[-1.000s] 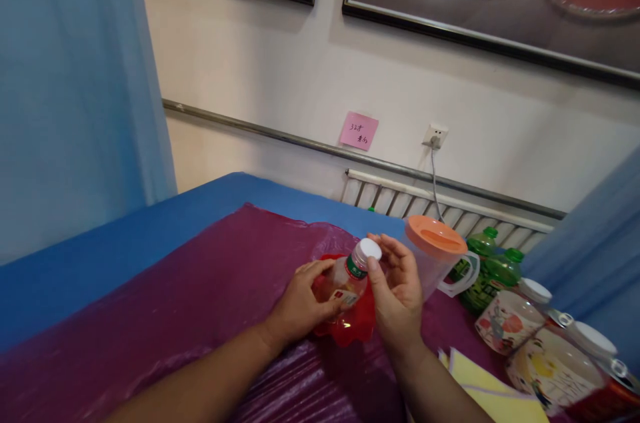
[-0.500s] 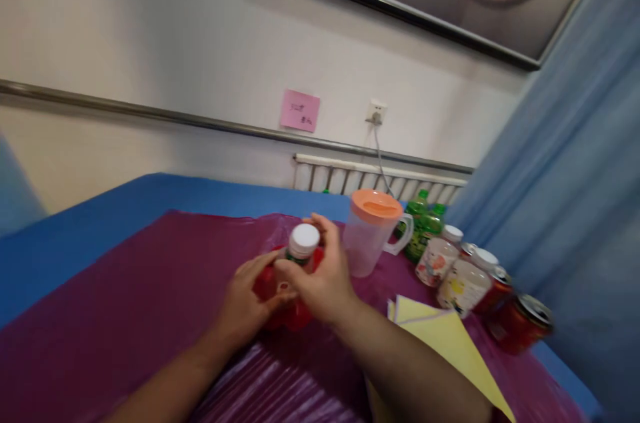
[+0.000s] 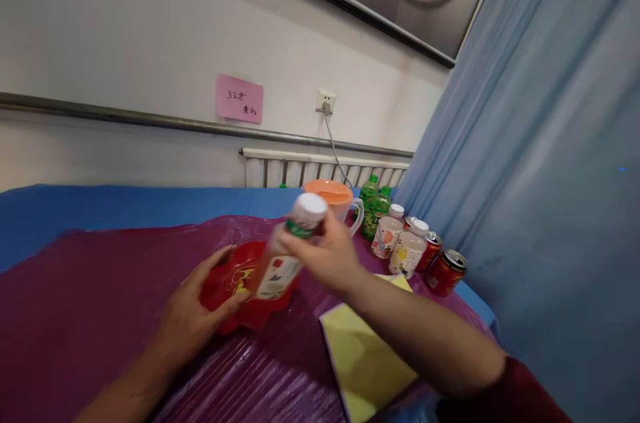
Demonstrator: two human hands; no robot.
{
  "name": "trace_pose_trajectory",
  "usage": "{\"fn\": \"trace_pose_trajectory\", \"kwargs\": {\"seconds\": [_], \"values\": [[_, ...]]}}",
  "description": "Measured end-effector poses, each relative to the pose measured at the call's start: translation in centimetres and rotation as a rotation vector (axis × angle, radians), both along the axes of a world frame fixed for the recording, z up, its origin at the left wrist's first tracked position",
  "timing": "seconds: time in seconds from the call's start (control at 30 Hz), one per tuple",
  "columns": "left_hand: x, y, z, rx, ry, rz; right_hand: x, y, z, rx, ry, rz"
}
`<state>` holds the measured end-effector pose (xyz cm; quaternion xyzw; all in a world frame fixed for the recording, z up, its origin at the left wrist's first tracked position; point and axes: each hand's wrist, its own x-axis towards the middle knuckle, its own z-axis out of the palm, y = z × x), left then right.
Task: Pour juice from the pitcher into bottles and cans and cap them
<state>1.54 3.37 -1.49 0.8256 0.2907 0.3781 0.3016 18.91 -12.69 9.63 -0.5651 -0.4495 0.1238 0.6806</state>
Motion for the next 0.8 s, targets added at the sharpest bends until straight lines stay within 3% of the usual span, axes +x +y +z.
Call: {"fn": "trace_pose_trajectory", "kwargs": {"seconds": [0.1, 0.2, 0.37, 0.5, 0.8], "values": [[0.1, -0.7, 0.7, -0.018, -0.019, -0.011, 3.6, -6.0, 1.3, 0.050, 0.009, -0.178], [0.3, -1.3, 1.4, -0.051, -0.038, 0.003, 7.5, -12.3, 1.5, 0.052, -0.047, -0.461], [0.4, -1.4, 1.7, -0.046, -0.056, 0.040, 13.2, -19.7, -1.6, -0.280, -0.245, -0.850], [0.4, -1.0, 1.4, -0.041, -0.061, 0.043, 15.8, -21.9, -4.6, -0.483, -0.306, -0.999], [0.4, -1.3, 1.5, -0.135, -0.150, 0.015, 16.7, -21.4, -8.1, -0.604, -0.253, -1.108]]}}
